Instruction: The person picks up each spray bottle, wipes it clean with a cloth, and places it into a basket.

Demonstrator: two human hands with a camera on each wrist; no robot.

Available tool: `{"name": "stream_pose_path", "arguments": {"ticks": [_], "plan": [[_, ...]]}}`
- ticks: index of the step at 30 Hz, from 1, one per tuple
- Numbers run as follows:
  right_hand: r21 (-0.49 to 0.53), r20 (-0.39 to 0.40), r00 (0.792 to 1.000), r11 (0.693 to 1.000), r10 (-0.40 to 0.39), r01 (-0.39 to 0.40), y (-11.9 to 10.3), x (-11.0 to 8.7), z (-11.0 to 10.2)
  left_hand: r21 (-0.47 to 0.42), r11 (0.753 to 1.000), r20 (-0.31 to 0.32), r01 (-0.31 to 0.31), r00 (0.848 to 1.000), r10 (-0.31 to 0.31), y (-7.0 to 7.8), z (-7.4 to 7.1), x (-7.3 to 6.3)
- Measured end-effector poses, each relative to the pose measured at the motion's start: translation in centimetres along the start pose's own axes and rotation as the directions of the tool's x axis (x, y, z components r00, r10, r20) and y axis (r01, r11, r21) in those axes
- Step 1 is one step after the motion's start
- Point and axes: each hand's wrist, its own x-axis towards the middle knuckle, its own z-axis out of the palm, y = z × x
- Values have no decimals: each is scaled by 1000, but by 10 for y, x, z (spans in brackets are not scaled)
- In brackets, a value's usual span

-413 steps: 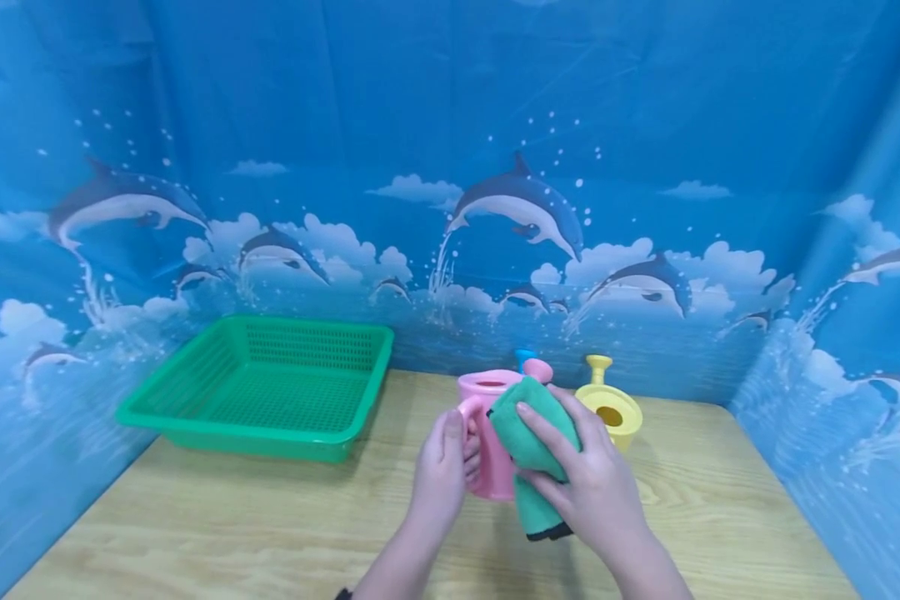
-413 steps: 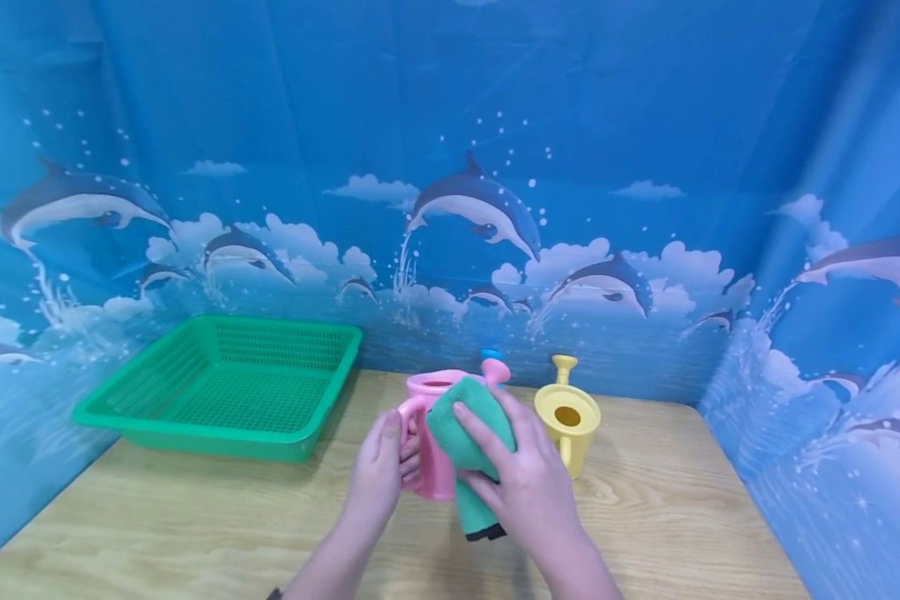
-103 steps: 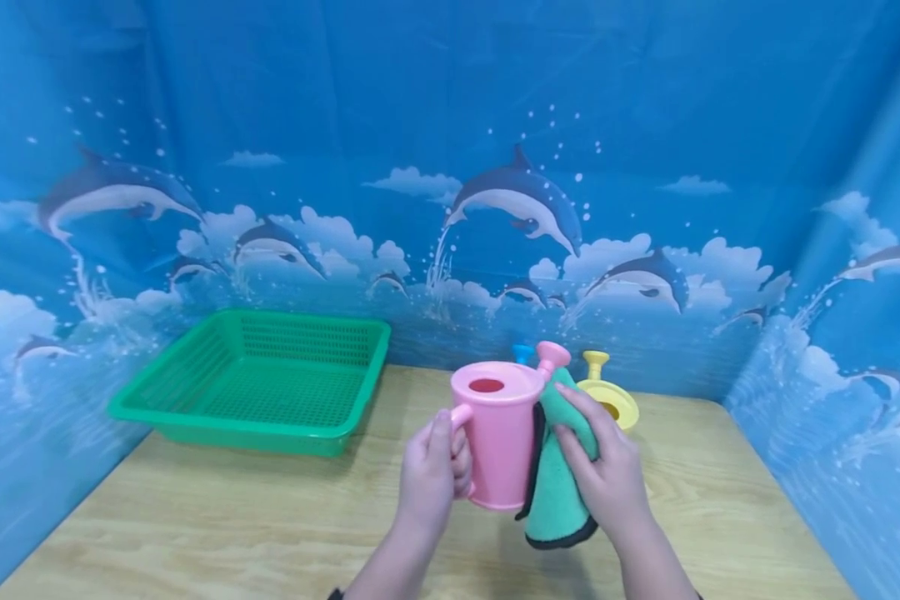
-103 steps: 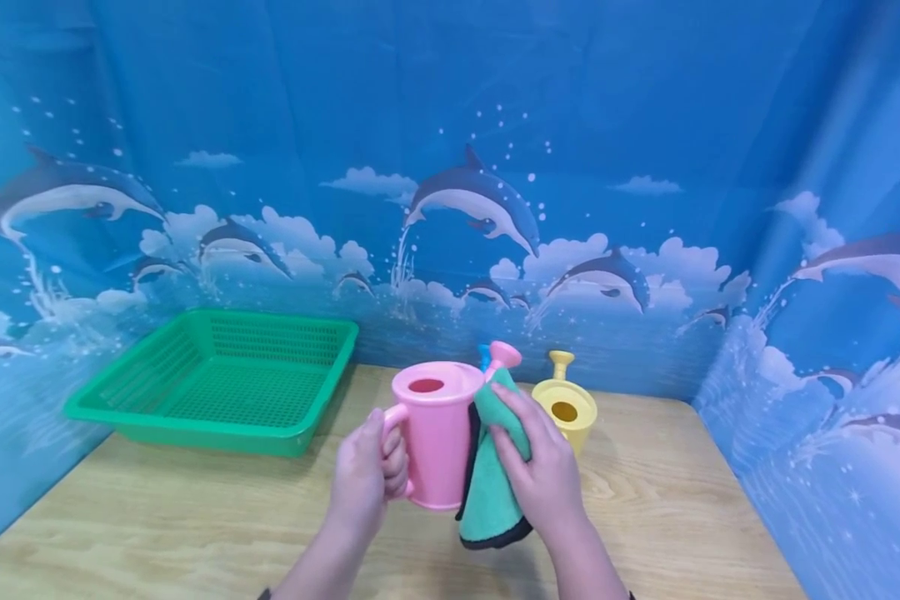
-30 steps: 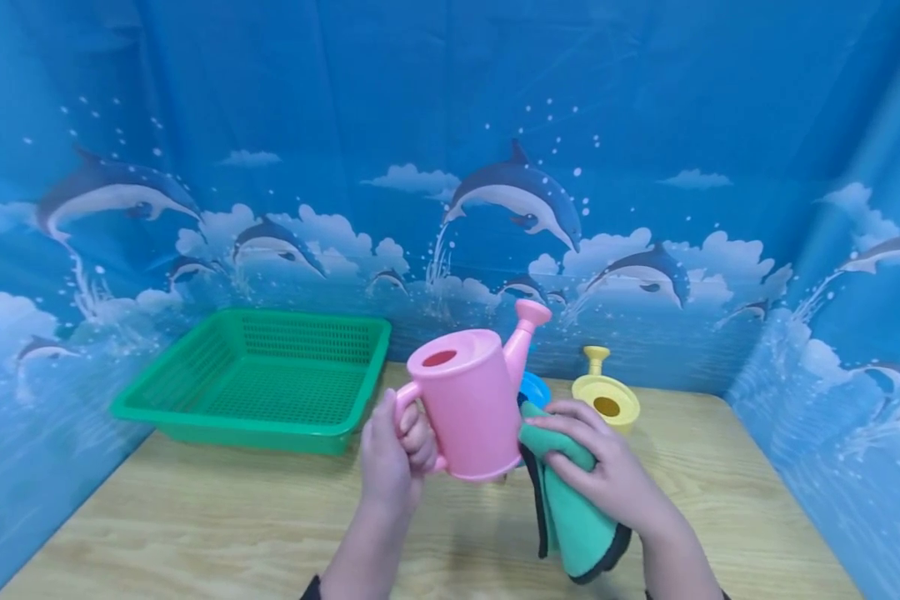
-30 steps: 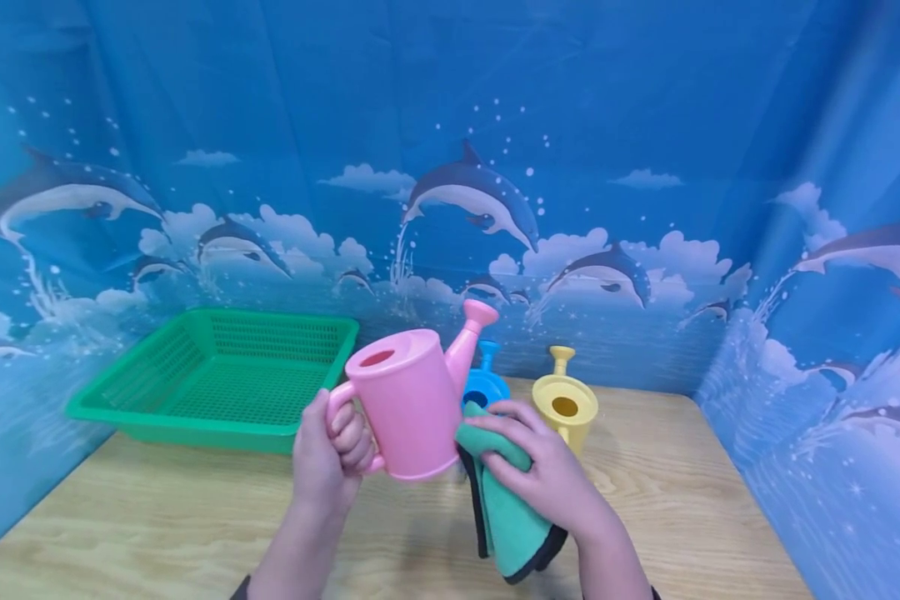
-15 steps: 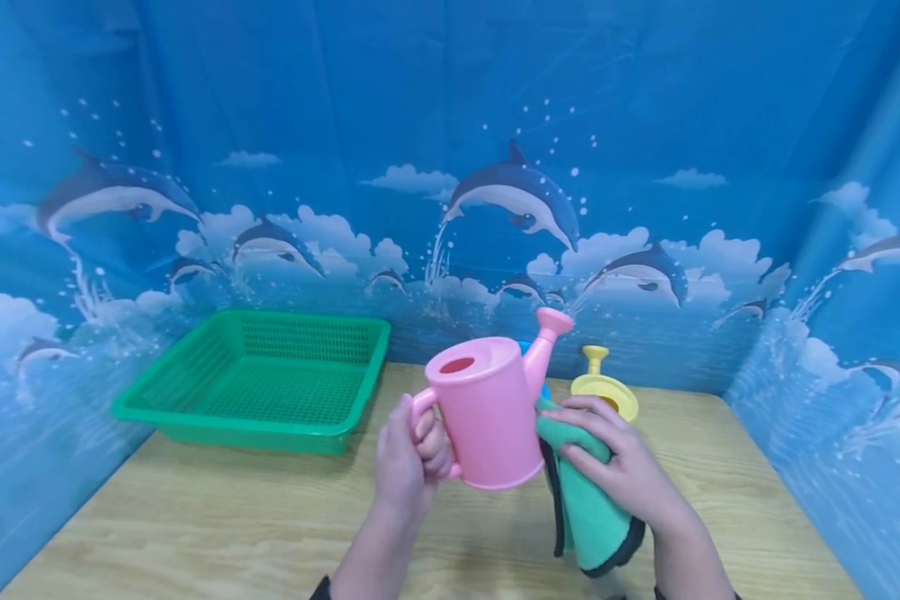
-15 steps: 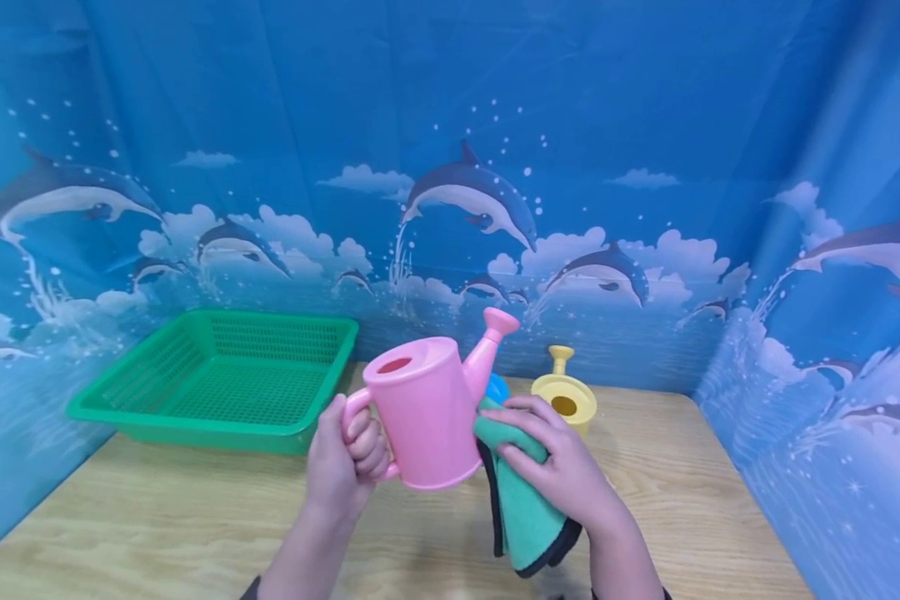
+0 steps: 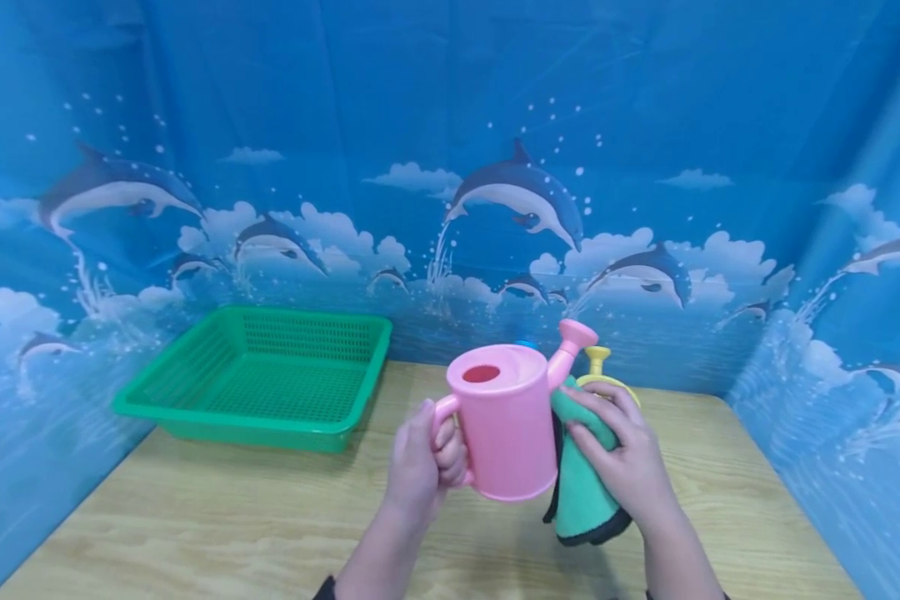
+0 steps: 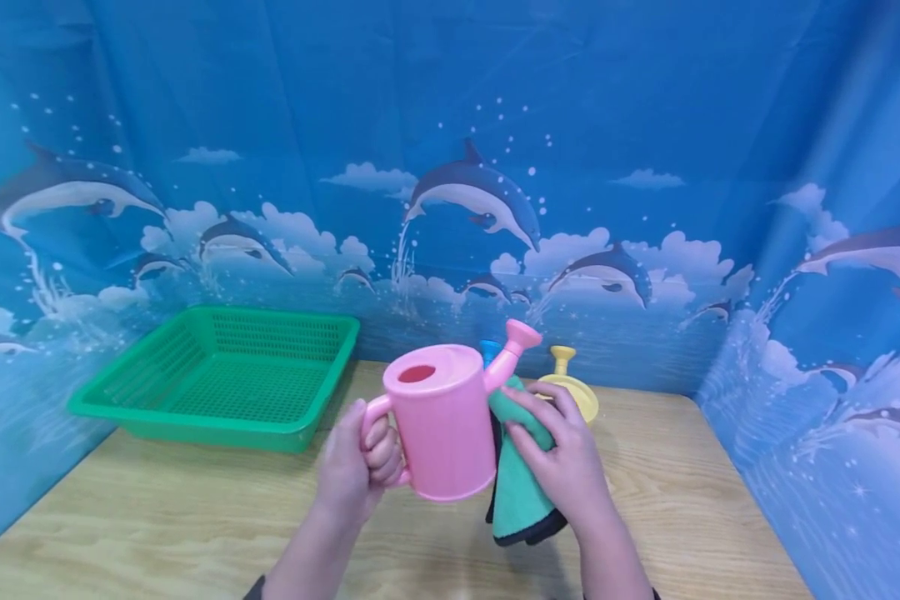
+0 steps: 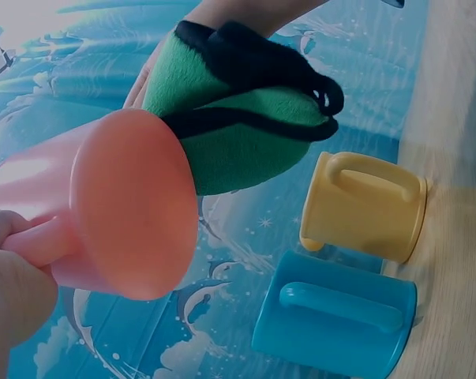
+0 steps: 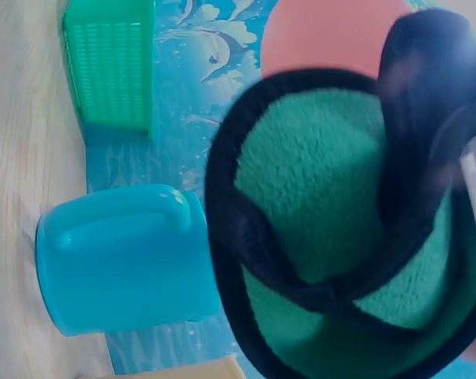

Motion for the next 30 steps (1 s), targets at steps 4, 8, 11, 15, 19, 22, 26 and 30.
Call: {"name": "stream_pose_path", "arguments": {"ticks": [4, 8, 11, 15, 19, 22, 26, 30], "plan": [[-80, -75, 994, 994, 74, -80, -3, 0, 1, 24, 999, 3, 29, 1000, -29, -2, 3, 0], [-129, -129, 976, 973, 175, -191, -6, 1, -2, 34, 998, 46, 46, 998, -47, -3, 4, 0], [-128, -163, 960, 960, 228, -250, -8, 3, -5, 40, 998, 83, 47, 995, -50, -4, 4, 0], [-131, -175, 960, 961, 221, -245, -8, 3, -6, 49, 998, 90, 44, 995, -48, -4, 3, -1], [-149, -154, 977, 974, 147, -170, -6, 1, -4, 63, 995, 31, 79, 996, -81, -3, 3, -3], [-163, -110, 990, 982, 83, -101, -3, -1, -2, 71, 993, -20, 99, 995, -98, -2, 2, -4], [-139, -36, 999, 990, 5, -10, -1, -2, 2, 41, 998, -31, 53, 998, -52, -1, 0, -3], [-61, 25, 998, 997, -49, 51, -1, -3, 4, -13, 1000, -32, -9, 999, 9, 2, -3, -2]]}}
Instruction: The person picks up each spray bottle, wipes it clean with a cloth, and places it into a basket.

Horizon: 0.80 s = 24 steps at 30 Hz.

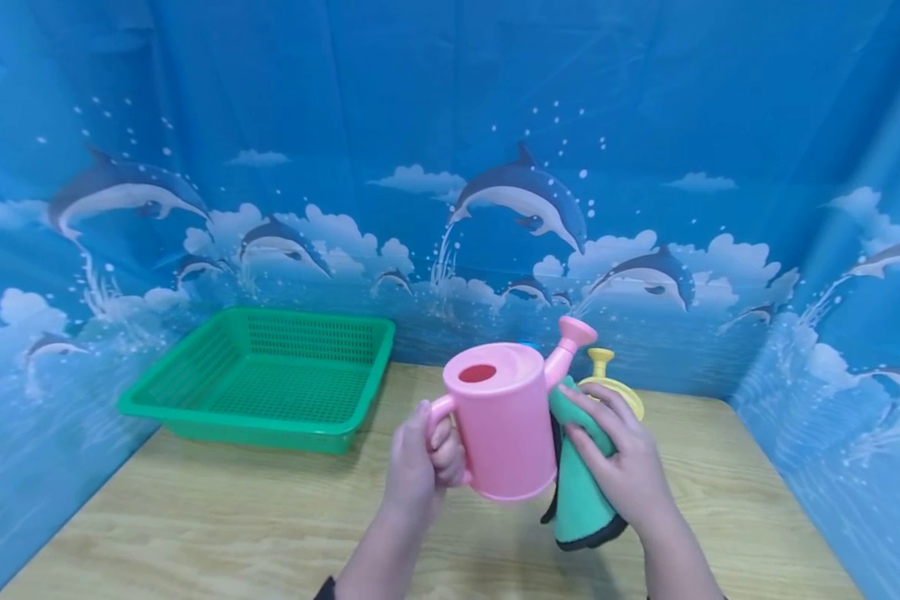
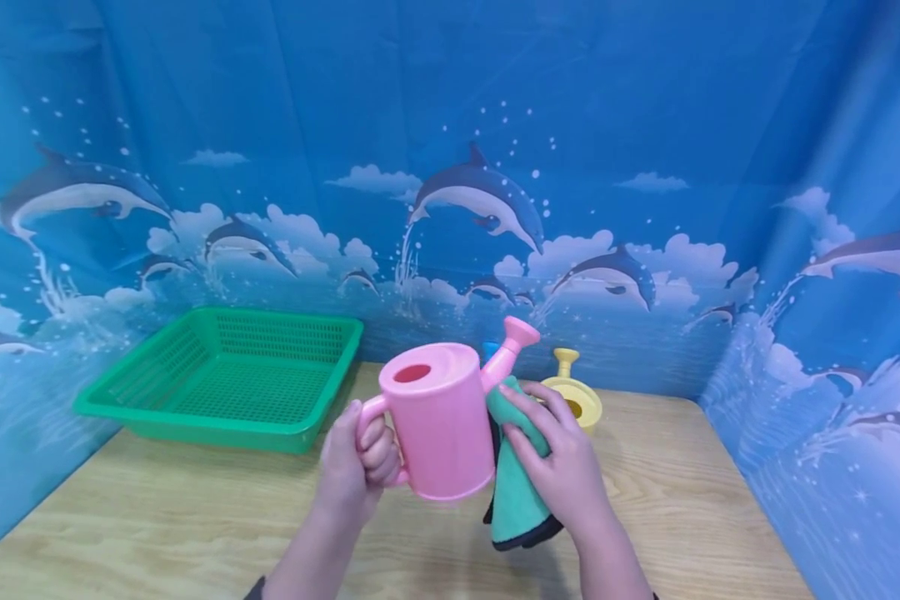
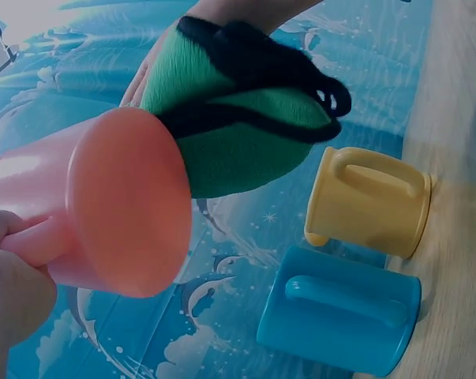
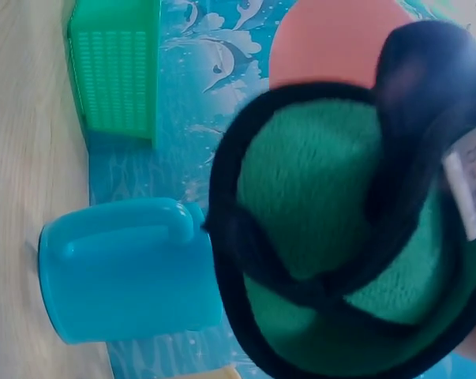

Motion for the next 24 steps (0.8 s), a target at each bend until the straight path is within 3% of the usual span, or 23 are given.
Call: {"name": "stream_pose_path", "arguments": {"ticks": [5, 10, 16, 21, 24], "plan": [[84, 54, 994, 992, -94, 89, 1, 0, -2, -12, 998, -39, -58, 998, 58, 4, -3, 1], [116, 128, 974, 978, -187, 173, 3, 1, -5, -12, 996, -73, -88, 994, 87, 7, -7, 3], [112, 213, 958, 979, -193, 172, 4, 1, -10, -18, 995, -68, -93, 993, 92, 9, -8, 4], [127, 119, 976, 978, -183, 168, 3, 1, -6, -37, 997, -16, -63, 998, 63, 7, -7, 3], [97, 14, 994, 990, -109, 107, -1, 1, -2, -42, 997, 27, -60, 998, 61, 3, -4, 3]]}}
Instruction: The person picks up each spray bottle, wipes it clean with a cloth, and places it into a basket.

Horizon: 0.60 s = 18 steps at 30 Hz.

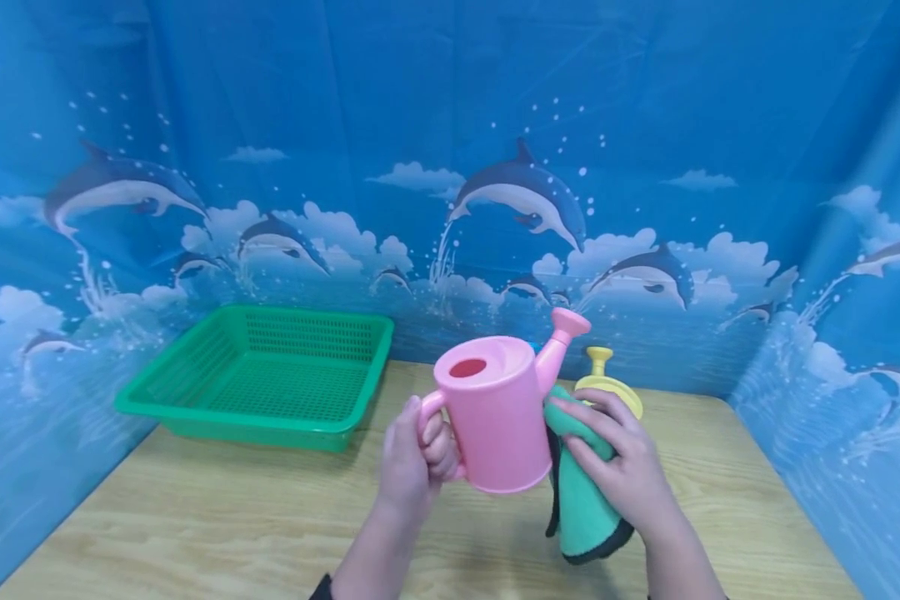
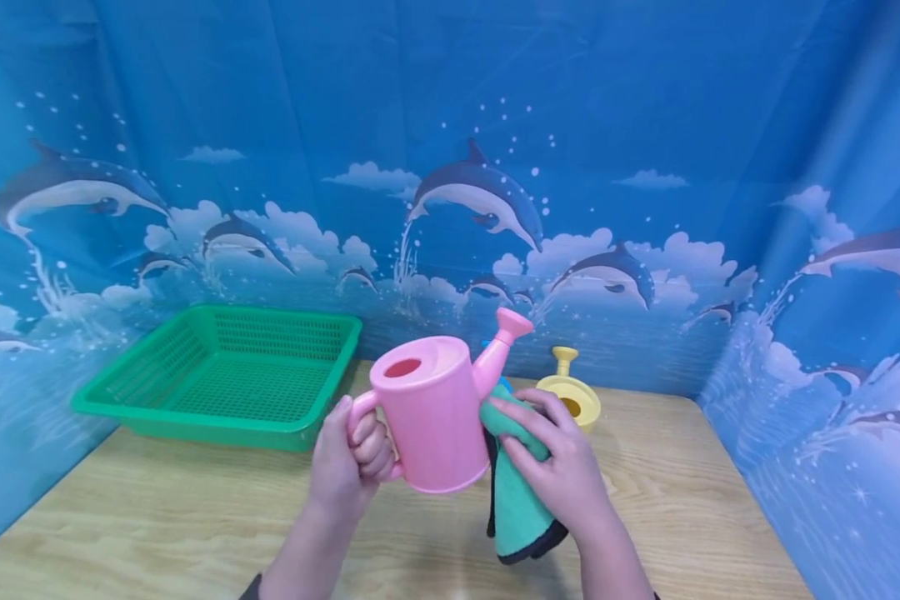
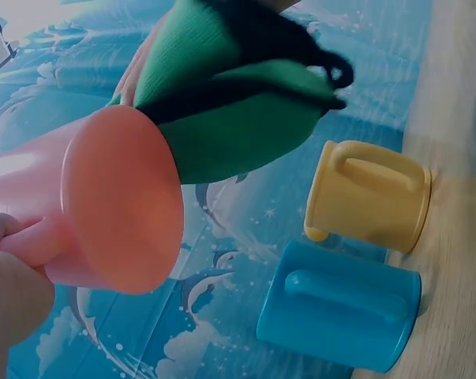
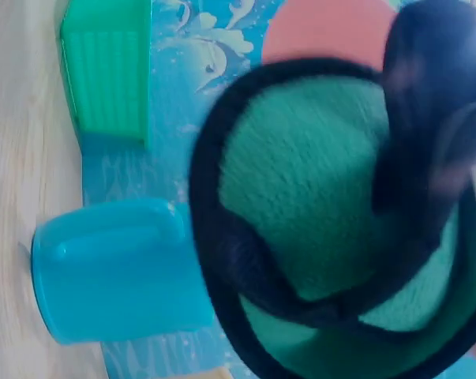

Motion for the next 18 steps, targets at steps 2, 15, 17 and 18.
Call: {"name": "stream_pose_path", "arguments": {"ticks": [2, 15, 17, 18], "plan": [[-33, -65, 995, 996, 80, -82, -2, 1, 4, 11, 1000, 12, 7, 1000, -7, -3, 1, -1], [-192, -359, 914, 943, 188, -270, -6, 4, 6, 81, 995, 132, 55, 989, -66, -11, 9, -3], [-187, -353, 918, 948, 179, -257, -5, 4, 4, 86, 995, 132, 53, 989, -64, -11, 9, -3], [-183, -345, 923, 952, 172, -246, -4, 3, 4, 88, 995, 128, 52, 990, -63, -10, 9, -3]]}}
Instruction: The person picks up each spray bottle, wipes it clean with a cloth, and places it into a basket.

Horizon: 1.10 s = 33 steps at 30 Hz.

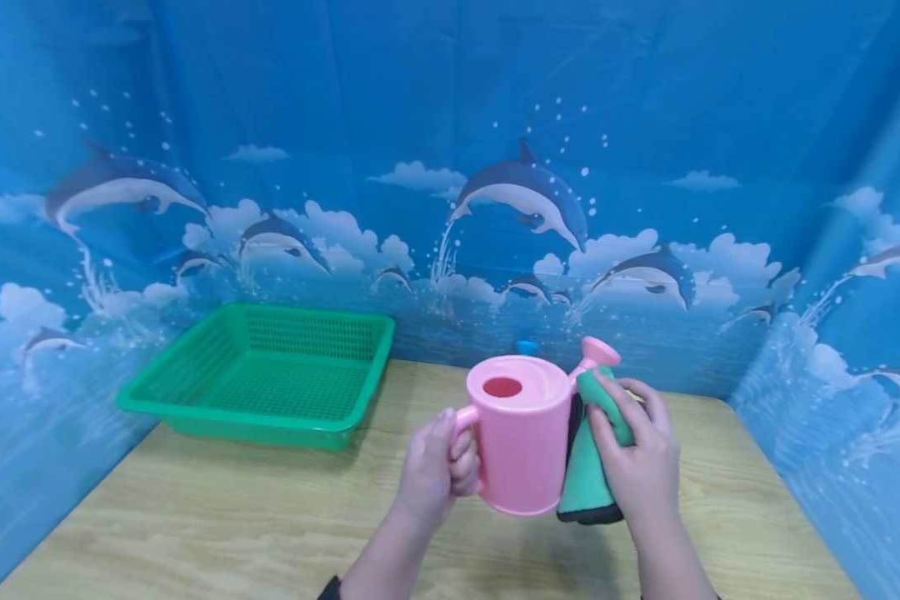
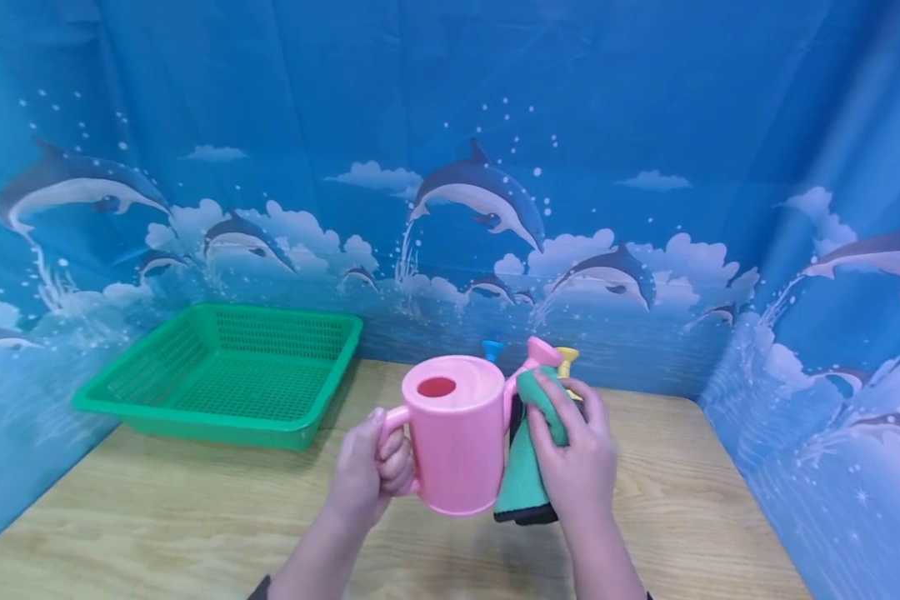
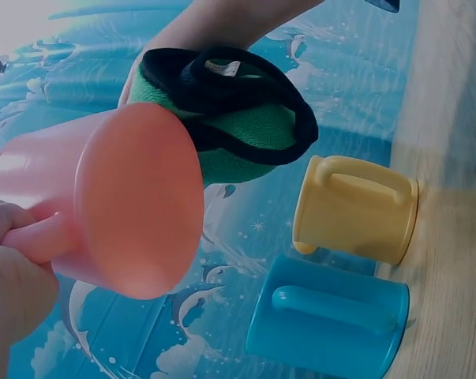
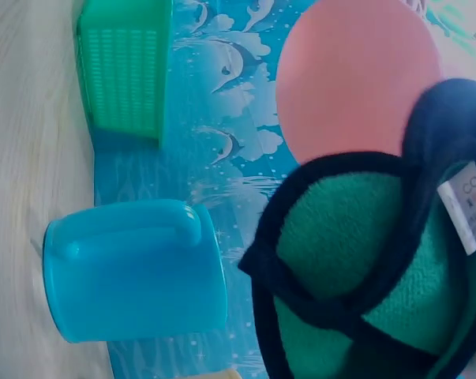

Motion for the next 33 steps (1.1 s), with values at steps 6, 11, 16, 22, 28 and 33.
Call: {"name": "stream_pose_path", "arguments": {"ticks": [6, 11, 16, 22, 28, 33], "plan": [[74, 85, 993, 994, -85, 79, 0, -2, 5, 15, 1000, -76, -8, 997, 9, 4, -3, -1], [152, 145, 977, 979, -158, 136, 0, -4, 8, -51, 999, -171, 2, 985, -11, 10, -8, 1], [241, 210, 958, 960, -197, 145, 1, -6, 10, -77, 997, -203, -25, 979, 9, 13, -11, 2], [313, 298, 928, 941, -226, 128, 6, -7, 8, -50, 998, -245, -44, 969, 31, 15, -13, 3], [351, 372, 878, 921, -302, 168, 11, -6, 6, -20, 999, -314, -48, 949, 39, 17, -15, 4], [319, 484, 802, 924, -349, 209, 14, -3, 3, 34, 998, -374, -45, 926, 54, 20, -18, 3]]}}
